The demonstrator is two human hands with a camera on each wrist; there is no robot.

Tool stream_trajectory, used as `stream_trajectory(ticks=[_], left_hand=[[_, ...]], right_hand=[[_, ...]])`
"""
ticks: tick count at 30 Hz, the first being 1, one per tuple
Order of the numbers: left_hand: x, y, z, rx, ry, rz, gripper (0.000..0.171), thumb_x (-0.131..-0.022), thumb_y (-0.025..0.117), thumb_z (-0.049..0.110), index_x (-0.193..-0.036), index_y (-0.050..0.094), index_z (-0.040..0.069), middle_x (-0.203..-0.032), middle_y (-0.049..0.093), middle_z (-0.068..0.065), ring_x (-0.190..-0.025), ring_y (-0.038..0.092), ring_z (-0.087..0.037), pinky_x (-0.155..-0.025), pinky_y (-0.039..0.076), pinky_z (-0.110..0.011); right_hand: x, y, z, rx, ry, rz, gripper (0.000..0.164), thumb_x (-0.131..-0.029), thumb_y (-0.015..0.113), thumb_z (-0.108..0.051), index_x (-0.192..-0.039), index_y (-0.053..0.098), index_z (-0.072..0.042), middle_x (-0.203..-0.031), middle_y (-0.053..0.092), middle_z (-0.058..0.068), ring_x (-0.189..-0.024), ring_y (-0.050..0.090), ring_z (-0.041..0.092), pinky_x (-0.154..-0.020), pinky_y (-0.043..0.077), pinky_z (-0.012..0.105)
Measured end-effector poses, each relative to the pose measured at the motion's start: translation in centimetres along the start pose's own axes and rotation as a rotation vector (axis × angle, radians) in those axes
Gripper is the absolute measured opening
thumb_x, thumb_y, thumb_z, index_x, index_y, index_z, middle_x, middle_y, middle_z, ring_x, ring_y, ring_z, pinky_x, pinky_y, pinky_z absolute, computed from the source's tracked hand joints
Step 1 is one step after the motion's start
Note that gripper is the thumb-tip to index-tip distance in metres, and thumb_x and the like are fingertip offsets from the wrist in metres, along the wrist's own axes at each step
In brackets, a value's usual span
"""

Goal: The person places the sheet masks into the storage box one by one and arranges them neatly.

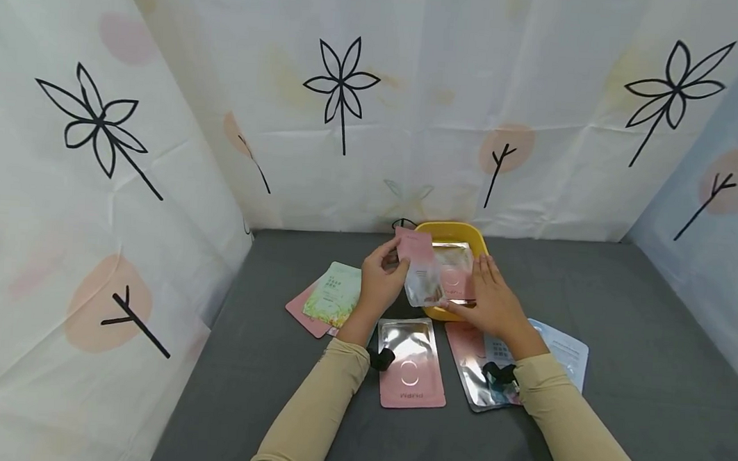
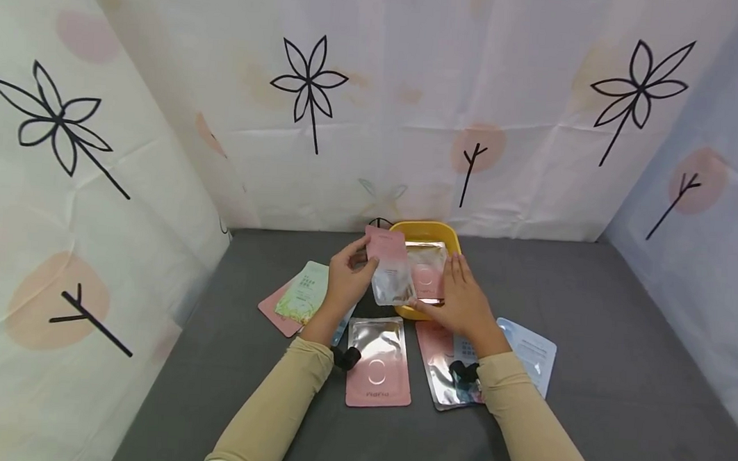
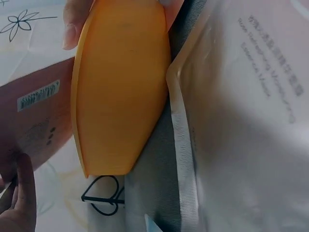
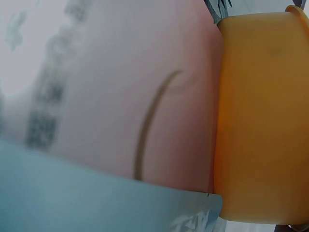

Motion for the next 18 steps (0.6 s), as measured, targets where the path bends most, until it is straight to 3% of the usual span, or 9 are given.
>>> stream_trajectory(ticks=[4, 8, 9, 12, 18], left_hand=[[-0.5, -0.4, 0.3, -0.144, -0.038, -0.162, 0.062, -0.107, 0.058, 0.012, -0.165, 0.038, 0.014, -0.148, 0.064, -0.020, -0.106, 0.075, -0.035, -0.083, 0.062, -0.039], [-0.9, -1.4, 0.1, -0.279, -0.121, -0.323, 0.068, -0.112, 0.050, 0.025, -0.172, 0.019, 0.023, -0.157, 0.054, -0.021, -0.118, 0.071, -0.035, -0.097, 0.058, -0.050], [-0.9, -1.7, 0.0, -0.288, -0.143, -0.342, 0.068, -0.112, 0.051, 0.027, -0.172, 0.019, 0.024, -0.160, 0.051, -0.020, -0.128, 0.067, -0.033, -0.103, 0.056, -0.052], [-0.9, -2.3, -0.4, -0.276, -0.170, -0.372, 0.067, -0.112, 0.054, 0.029, -0.171, 0.024, 0.021, -0.168, 0.041, -0.017, -0.136, 0.061, -0.032, -0.108, 0.054, -0.052], [-0.6, -3.7, -1.2, -0.269, -0.165, -0.354, 0.059, -0.109, 0.060, 0.028, -0.164, 0.040, 0.016, -0.157, 0.053, -0.017, -0.132, 0.063, -0.032, -0.109, 0.054, -0.051]], right_hand=[[0.0, 0.1, -0.1, -0.004, -0.004, 0.003, 0.126, -0.093, 0.056, -0.080, -0.166, 0.008, 0.010, -0.176, 0.002, 0.028, -0.166, -0.001, 0.042, -0.132, 0.016, 0.059], [-0.1, 0.2, -0.1, -0.017, -0.006, 0.001, 0.124, -0.094, 0.056, -0.079, -0.166, 0.007, 0.010, -0.177, 0.001, 0.027, -0.166, -0.002, 0.041, -0.132, 0.016, 0.060], [0.0, 0.2, 0.0, -0.019, -0.005, -0.002, 0.125, -0.094, 0.056, -0.079, -0.166, 0.007, 0.010, -0.177, 0.001, 0.028, -0.166, -0.002, 0.041, -0.132, 0.016, 0.060], [0.0, 0.2, 0.1, -0.015, -0.002, -0.005, 0.125, -0.094, 0.056, -0.079, -0.165, 0.007, 0.011, -0.176, 0.002, 0.029, -0.166, -0.002, 0.042, -0.132, 0.016, 0.060], [-0.1, 0.3, 0.4, -0.012, 0.003, -0.004, 0.126, -0.093, 0.055, -0.081, -0.165, 0.007, 0.011, -0.176, 0.002, 0.028, -0.166, -0.003, 0.040, -0.132, 0.017, 0.060]])
Point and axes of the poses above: each hand's wrist, its own x-axis away from the middle knuckle, its own y-axis out of the palm, z = x × y, the point moved 1 cm from there along -x, towards the middle knuckle
